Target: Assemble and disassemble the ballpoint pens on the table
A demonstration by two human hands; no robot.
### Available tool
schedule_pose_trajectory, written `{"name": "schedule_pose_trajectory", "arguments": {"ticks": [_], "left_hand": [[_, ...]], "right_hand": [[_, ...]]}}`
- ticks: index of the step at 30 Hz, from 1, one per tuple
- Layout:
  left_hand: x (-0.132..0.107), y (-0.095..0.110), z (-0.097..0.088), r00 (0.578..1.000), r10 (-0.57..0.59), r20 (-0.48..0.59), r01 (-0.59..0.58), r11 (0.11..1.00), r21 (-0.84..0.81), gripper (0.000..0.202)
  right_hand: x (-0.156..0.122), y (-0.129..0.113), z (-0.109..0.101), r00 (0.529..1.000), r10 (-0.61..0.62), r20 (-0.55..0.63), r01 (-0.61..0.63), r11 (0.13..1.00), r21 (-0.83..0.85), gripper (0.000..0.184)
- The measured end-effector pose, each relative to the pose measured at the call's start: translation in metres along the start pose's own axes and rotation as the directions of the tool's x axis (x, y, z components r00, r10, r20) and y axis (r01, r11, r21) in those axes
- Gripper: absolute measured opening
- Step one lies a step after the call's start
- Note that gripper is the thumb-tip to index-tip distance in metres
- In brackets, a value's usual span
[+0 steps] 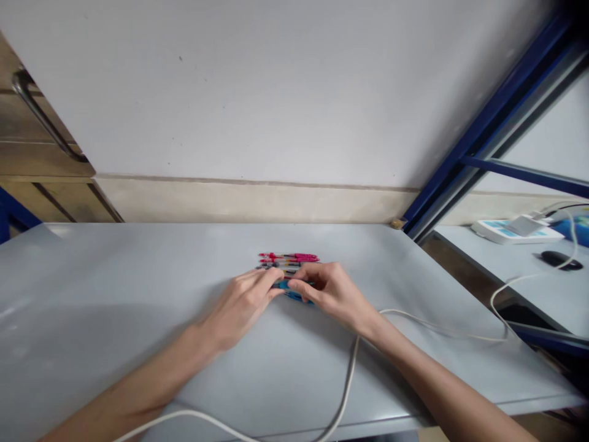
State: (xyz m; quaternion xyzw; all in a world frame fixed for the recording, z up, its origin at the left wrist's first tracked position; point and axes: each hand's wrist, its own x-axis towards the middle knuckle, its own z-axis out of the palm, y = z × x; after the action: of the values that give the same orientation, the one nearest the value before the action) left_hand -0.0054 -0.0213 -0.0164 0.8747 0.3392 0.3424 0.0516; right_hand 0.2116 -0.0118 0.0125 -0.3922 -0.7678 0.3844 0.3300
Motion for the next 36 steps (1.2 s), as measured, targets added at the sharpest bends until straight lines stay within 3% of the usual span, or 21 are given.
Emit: {"name": "schedule_pose_trajectory", "arguments": {"ticks": [4,10,15,17,19,21,23,26,30,34,36], "left_hand": [[0.000,0.000,0.001,0.996,0.092,0.013,-0.092,0.994,0.054,0.021],[0.007,-0.002,-0.006,0.994,0.089,-0.068,-0.083,0.993,0.085,0.017],[0.008,0.000,-0.009,0.985,0.166,-0.054,-0.161,0.983,0.092,0.015],[0.009,-0.002,-0.010,0.997,0.062,-0.051,-0.063,0.998,-0.019,0.013],[0.011,-0.006,-0.013,0.982,-0.178,-0.063,0.162,0.966,-0.202,0.014],[0.013,-0.010,-0.018,0.895,-0.441,-0.059,0.377,0.822,-0.427,0.019],[0.017,-0.015,-0.022,0.823,-0.567,-0.029,0.427,0.652,-0.627,0.019],[0.020,-0.017,-0.023,0.804,-0.593,0.038,0.395,0.485,-0.781,0.019],[0.022,-0.013,-0.020,0.786,-0.608,0.112,0.434,0.414,-0.800,0.024],[0.020,-0.009,-0.018,0.792,-0.594,0.140,0.478,0.460,-0.748,0.022],[0.017,-0.008,-0.016,0.831,-0.548,0.093,0.468,0.599,-0.650,0.019]], "right_hand": [[0.000,0.002,0.005,0.995,0.096,0.011,-0.096,0.995,-0.009,0.058],[-0.001,-0.001,0.003,0.998,-0.064,0.008,0.064,0.995,-0.076,0.035],[-0.003,-0.003,0.002,0.996,0.015,0.093,-0.016,1.000,0.015,0.048],[-0.002,-0.003,0.000,0.997,0.025,0.070,-0.027,0.999,0.030,0.048],[0.000,-0.002,-0.002,0.998,0.044,-0.037,-0.042,0.998,0.048,0.045],[0.001,-0.001,-0.003,0.984,0.072,-0.161,-0.065,0.997,0.047,0.042],[0.001,0.002,-0.001,0.976,0.069,-0.205,-0.070,0.998,0.002,0.037],[-0.001,0.006,0.005,0.991,0.009,-0.137,-0.026,0.993,-0.117,0.024],[-0.002,0.010,0.007,1.000,-0.015,0.017,0.019,0.958,-0.287,0.011],[0.000,0.010,0.004,0.993,0.000,0.121,0.051,0.905,-0.422,0.014],[0.000,0.010,0.003,0.993,0.002,0.118,0.053,0.886,-0.460,0.009]]}}
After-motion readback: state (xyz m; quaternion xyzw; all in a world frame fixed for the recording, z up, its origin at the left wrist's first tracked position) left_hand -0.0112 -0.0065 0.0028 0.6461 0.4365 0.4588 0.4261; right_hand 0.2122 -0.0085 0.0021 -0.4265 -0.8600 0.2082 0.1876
